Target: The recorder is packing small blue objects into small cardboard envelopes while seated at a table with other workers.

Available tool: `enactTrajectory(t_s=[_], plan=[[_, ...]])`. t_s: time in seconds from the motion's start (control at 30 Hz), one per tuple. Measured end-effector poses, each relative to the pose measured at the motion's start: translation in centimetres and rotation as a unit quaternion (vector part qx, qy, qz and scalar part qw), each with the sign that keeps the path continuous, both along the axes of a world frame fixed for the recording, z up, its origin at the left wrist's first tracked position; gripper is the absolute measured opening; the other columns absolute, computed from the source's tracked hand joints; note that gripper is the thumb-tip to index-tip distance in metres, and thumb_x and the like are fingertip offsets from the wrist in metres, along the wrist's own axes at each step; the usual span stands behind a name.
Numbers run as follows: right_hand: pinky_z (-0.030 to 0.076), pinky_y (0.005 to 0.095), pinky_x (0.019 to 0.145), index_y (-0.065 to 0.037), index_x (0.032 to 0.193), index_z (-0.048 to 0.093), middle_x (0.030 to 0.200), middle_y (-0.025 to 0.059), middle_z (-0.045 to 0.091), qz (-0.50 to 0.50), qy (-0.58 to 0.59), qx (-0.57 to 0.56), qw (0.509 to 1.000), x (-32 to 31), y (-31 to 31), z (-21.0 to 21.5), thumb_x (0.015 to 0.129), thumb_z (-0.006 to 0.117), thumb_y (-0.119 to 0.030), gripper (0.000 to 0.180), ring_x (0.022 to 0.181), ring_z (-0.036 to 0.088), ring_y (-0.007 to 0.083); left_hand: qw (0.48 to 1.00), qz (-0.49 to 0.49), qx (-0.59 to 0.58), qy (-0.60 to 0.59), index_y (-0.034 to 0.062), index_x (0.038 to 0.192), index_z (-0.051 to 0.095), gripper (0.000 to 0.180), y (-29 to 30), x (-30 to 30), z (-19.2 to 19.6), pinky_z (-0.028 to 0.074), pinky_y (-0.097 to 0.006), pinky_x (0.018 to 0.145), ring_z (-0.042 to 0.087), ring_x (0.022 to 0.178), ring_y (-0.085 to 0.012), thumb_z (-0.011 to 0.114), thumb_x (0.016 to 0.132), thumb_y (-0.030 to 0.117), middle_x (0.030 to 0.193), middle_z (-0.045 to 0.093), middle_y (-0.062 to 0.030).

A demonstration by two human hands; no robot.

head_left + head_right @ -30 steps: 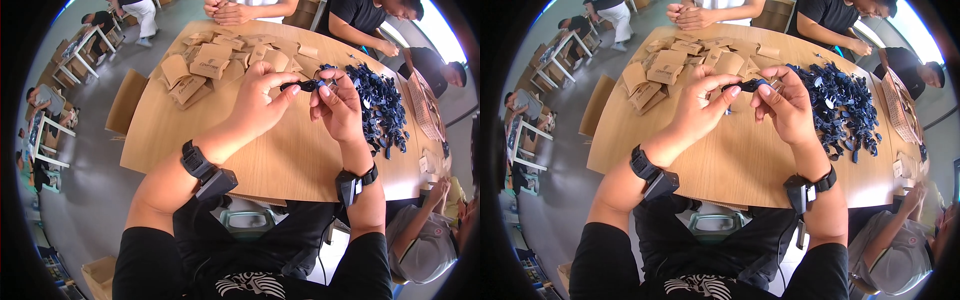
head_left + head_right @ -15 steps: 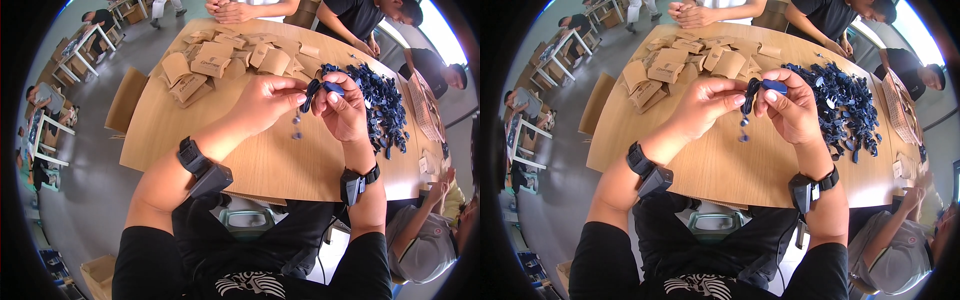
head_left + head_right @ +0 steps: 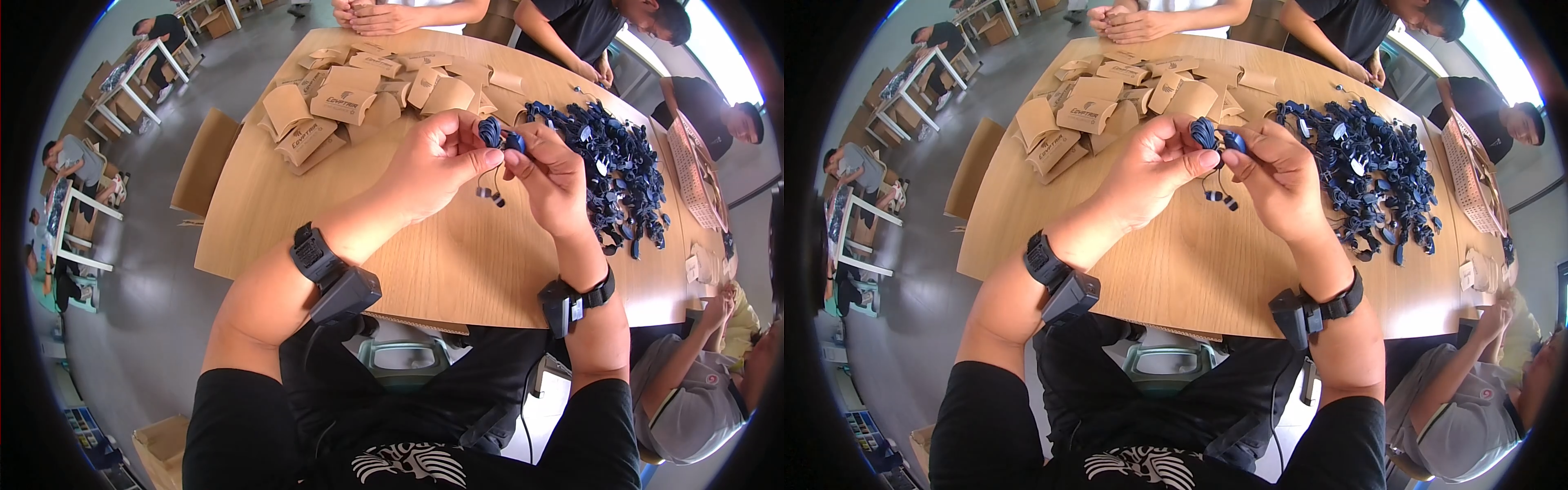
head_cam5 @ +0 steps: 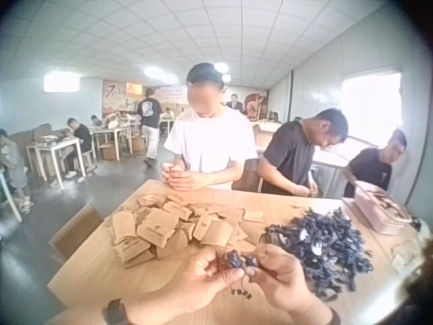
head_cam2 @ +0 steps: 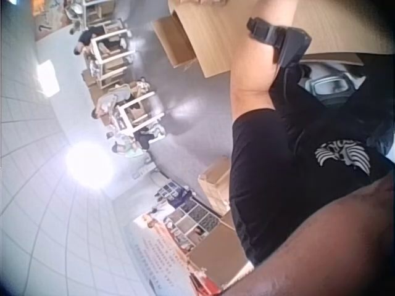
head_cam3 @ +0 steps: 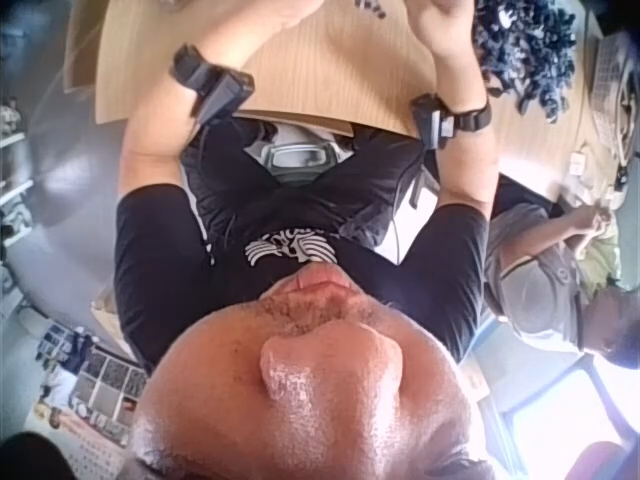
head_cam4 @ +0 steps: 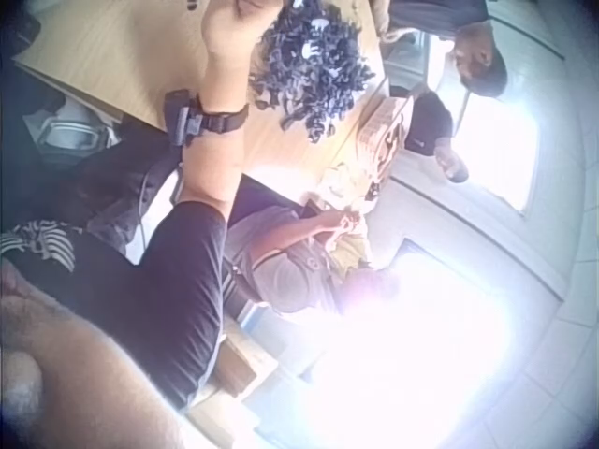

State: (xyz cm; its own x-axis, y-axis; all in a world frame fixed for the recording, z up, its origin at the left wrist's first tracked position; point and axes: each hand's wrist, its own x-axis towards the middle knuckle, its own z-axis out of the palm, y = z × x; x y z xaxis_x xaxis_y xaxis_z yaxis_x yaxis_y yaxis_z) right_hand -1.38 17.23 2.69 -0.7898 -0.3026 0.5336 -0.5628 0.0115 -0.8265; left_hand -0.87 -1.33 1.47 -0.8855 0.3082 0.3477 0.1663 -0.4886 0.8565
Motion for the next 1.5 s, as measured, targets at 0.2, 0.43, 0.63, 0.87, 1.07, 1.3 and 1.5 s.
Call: enactTrajectory(t_s=[0.2,0.43,0.63,0.87,1.07,1.3,1.5], plan=[[0.05,0.0224,0.071,0.005,0.11,0.067,0.093,0.0065,0.061,-0.023,-0.001,0.008,1.0,0.8,-0.8,0.2,0.084,0.067,0.009,0.026,0.079,0.06,0.011,0.998,0.032,-0.055,-0.007,0.0012,0.098,0.063,0.015,-0.3,-0.6,-0.4,0.053,-0.026,0.08,0.064,0.087,-0.012,0.072,0.087,0.003,0.093,0.066,-0.0029],[0.053,0.0237,0.074,0.005,0.101,0.067,0.092,0.0057,0.067,-0.072,-0.009,0.043,0.996,0.7,-0.9,-0.3,0.08,0.076,0.001,0.024,0.081,0.063,0.0098,0.995,0.014,-0.063,-0.078,-0.0021,0.094,0.067,0.014,-0.8,-0.6,-0.1,0.054,-0.028,0.079,0.066,0.089,-0.0148,0.072,0.088,0.01,0.092,0.069,-0.0078],[0.05,0.021,0.074,0.005,0.103,0.065,0.091,0.0031,0.068,-0.124,-0.046,-0.008,0.991,0.0,0.2,0.5,0.082,0.073,0.003,0.023,0.08,0.06,0.0062,0.886,0.217,-0.388,0.131,0.0016,0.104,0.069,0.032,-1.5,-2.0,-0.9,0.052,-0.038,0.083,0.066,0.095,-0.0225,0.068,0.092,0.032,0.097,0.071,-0.0073],[0.049,0.0216,0.078,0.004,0.111,0.058,0.095,0.0016,0.064,-0.049,-0.102,-0.115,0.987,-0.5,1.0,0.8,0.085,0.067,0.008,0.028,0.086,0.058,0.0067,0.644,0.282,-0.658,0.27,0.0081,0.122,0.06,0.045,-2.0,-1.5,-2.5,0.042,-0.042,0.098,0.061,0.107,-0.0316,0.073,0.083,0.027,0.111,0.066,-0.0104],[0.049,0.0231,0.082,0.002,0.116,0.054,0.096,0.0027,0.064,-0.006,-0.087,-0.171,0.981,-0.4,0.8,1.0,0.084,0.066,0.009,0.034,0.086,0.06,0.0089,0.735,0.26,-0.595,0.198,0.0052,0.109,0.062,0.037,-2.4,-1.1,0.1,0.051,-0.039,0.082,0.065,0.096,-0.0326,0.076,0.078,0.021,0.104,0.068,-0.0126],[0.05,0.0244,0.081,0.0,0.116,0.053,0.096,0.0045,0.064,0.047,-0.082,-0.149,0.984,-0.5,1.2,0.7,0.084,0.067,0.009,0.036,0.087,0.061,0.0106,0.824,0.188,-0.518,0.128,0.0003,0.101,0.06,0.021,-1.7,-1.0,0.0,0.053,-0.036,0.078,0.066,0.097,-0.0229,0.063,0.082,0.007,0.105,0.066,-0.0132],[0.052,0.0255,0.082,-0.003,0.12,0.052,0.097,0.0067,0.065,0.066,-0.061,-0.202,0.975,0.0,0.8,1.2,0.085,0.065,0.009,0.039,0.091,0.064,0.0134,0.913,0.053,-0.398,0.072,-0.0008,0.119,0.054,0.037,-0.7,-0.3,-0.5,0.048,-0.033,0.095,0.057,0.116,-0.0201,0.051,0.083,-0.005,0.121,0.058,-0.0111]])
